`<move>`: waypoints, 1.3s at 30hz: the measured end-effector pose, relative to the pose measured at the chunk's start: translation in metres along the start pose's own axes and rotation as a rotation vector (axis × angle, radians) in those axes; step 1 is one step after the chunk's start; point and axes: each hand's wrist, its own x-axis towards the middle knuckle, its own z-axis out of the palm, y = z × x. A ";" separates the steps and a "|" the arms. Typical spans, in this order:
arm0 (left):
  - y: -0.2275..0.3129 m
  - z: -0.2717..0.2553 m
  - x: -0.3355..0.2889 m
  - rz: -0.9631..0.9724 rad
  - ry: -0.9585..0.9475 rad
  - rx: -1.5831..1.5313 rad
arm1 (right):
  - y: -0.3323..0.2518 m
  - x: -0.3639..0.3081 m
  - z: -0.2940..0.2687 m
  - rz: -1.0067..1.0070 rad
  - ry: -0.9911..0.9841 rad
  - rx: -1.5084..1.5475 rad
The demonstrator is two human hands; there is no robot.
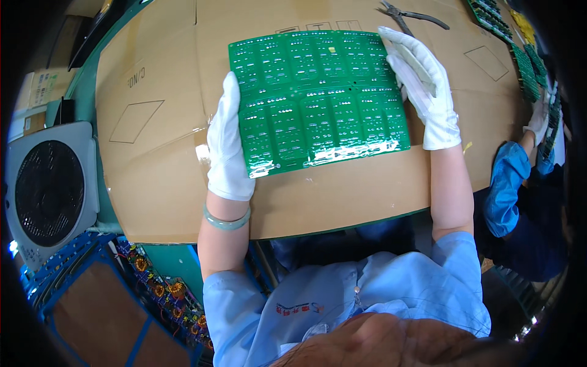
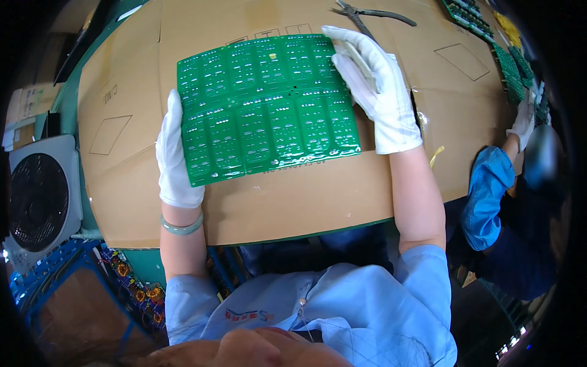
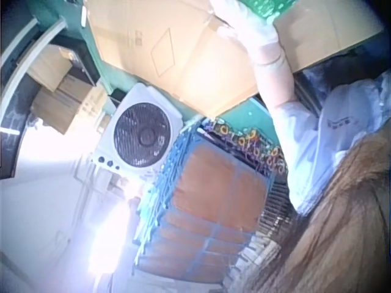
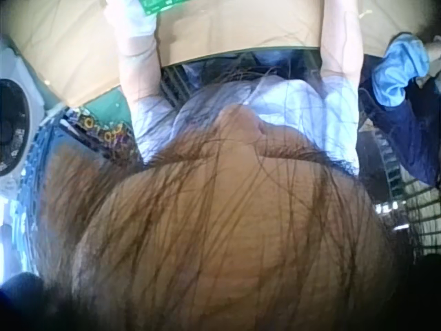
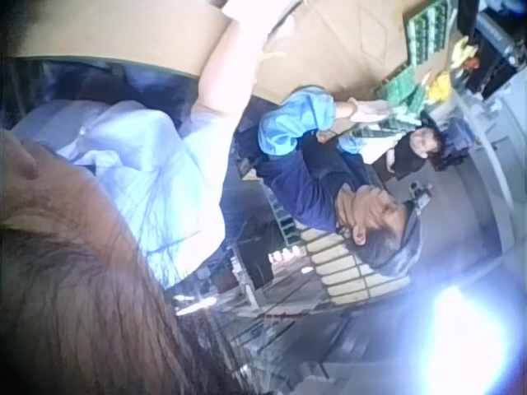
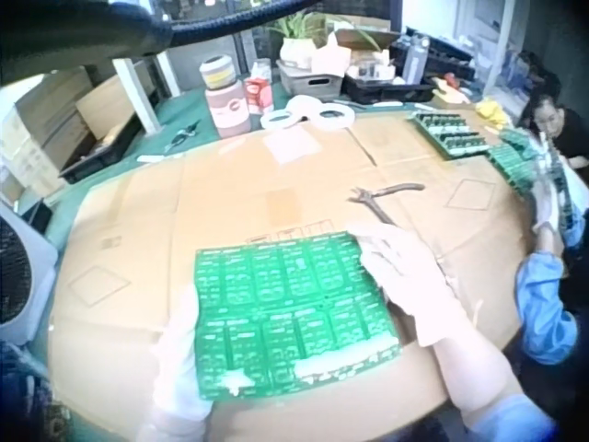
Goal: The person wipes a green circuit board with a white cloth, focusing on specific areas. They hold the board with both hands, rotate it to access different sides, and use a small tool to scrape or clean specific spots on the board's surface.
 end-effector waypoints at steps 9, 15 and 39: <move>-0.002 -0.003 0.004 -0.053 0.037 0.006 | -0.006 -0.001 0.000 0.043 0.140 -0.204; -0.002 -0.001 0.005 -0.043 0.017 -0.037 | -0.006 0.007 -0.014 -0.029 0.194 0.059; -0.001 0.002 0.010 -0.069 0.044 -0.039 | -0.028 -0.002 0.001 -0.369 -0.495 0.057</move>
